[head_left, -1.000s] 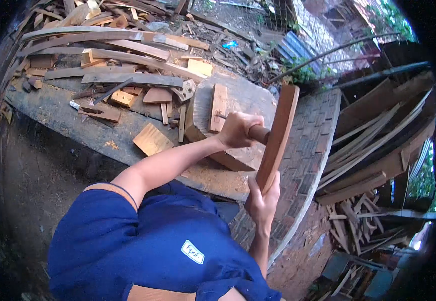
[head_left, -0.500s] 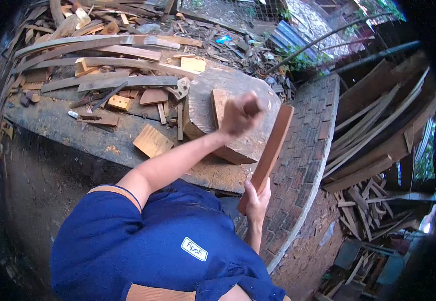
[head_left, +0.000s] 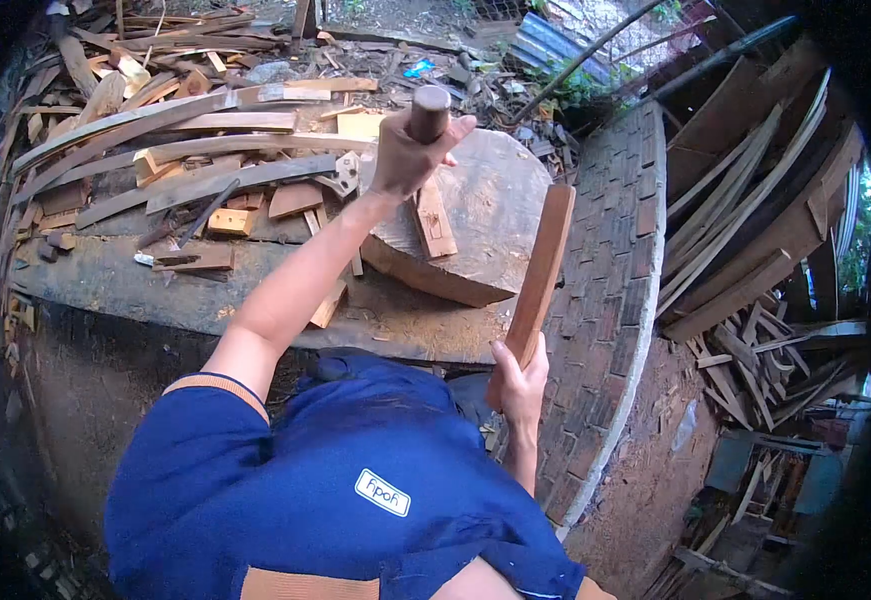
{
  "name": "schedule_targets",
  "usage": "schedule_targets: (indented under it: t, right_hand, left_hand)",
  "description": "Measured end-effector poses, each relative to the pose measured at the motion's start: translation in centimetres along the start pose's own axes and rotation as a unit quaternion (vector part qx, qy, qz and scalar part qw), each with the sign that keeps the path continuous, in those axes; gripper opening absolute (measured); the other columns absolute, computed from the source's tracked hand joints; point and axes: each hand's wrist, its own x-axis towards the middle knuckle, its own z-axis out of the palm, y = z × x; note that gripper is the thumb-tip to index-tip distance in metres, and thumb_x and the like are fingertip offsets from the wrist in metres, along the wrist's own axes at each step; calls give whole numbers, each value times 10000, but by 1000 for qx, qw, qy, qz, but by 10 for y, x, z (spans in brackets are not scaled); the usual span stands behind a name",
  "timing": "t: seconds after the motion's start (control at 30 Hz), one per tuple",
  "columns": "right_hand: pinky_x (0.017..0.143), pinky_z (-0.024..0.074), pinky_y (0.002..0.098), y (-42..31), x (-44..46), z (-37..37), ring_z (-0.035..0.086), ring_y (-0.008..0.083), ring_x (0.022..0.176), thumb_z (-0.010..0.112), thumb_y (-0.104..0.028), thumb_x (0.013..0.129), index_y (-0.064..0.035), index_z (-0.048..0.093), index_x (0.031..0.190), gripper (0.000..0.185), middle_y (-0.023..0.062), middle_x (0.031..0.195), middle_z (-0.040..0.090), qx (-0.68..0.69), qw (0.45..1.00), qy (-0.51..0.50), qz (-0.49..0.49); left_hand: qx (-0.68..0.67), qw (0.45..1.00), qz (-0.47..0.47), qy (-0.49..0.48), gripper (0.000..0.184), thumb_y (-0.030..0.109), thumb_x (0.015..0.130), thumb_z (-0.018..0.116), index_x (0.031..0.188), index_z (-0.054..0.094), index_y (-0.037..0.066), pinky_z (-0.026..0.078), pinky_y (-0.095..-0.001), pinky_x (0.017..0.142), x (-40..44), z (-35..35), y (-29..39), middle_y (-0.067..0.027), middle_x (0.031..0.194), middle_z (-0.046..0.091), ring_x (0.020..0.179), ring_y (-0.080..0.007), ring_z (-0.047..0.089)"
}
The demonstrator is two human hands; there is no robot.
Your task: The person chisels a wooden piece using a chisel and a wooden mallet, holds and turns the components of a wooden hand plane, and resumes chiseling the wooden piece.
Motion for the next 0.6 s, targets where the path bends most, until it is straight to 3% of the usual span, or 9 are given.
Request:
schedule_targets:
  t: [0.1,0.13,0.2,0.27,0.33,0.53,0.6]
  right_hand:
    - [478,400,234,6,2,3,498,83,566,657,-164,843,-41,508,1021,263,-2,735,520,-16,997,18,-79]
    - [478,400,234,4,0,1,498,83,566,657,-164,843,-41,508,1021,263,-2,735,520,-17,997,21,-78]
    - [515,411,242,-2,-5,-1,505,85,603,656,-169,846,-39,506,1023,266,4,744,523,-11,1000,3,22]
    - [517,415,247,-4,-7,-1,506,88,603,656,-171,846,-39,505,1021,266,8,743,522,-15,1000,4,18]
    - [520,419,252,-6,-7,-1,507,92,602,656,-172,845,-40,504,1020,267,11,742,521,-19,1000,4,12]
    - [548,428,261,-9,-10,0,510,100,626,651,-173,844,-37,503,1018,266,14,752,520,-13,1000,15,-1]
    - [762,467,322,-13,-11,-2,574,170,837,677,-203,816,-2,498,1151,430,87,923,598,-6,997,-2,74]
  left_hand:
    - [-21,999,-24,-25,222,190,851,717,735,593,46,443,-220,418,-3,11,-3,5,566,563,458,-66,538]
    - [-23,999,-24,-26,222,190,851,717,735,593,46,443,-220,418,-3,13,-5,5,566,563,458,-66,538]
    - [-7,999,-28,-41,221,187,851,714,732,589,49,426,-214,412,-7,17,-9,11,560,559,447,-59,518]
    - [-8,998,-29,-46,223,181,850,710,715,585,55,408,-211,408,-10,22,-17,19,561,557,447,-53,514]
    - [24,999,-10,-41,239,168,802,747,666,603,35,379,-232,477,-13,25,-21,52,569,521,550,-12,458]
    - [32,997,15,-68,220,194,798,750,743,645,9,401,-244,522,-20,32,-16,53,617,555,603,-20,461]
    - [32,997,25,-70,215,197,798,750,765,657,6,407,-247,526,-20,34,-14,51,626,565,609,-21,467]
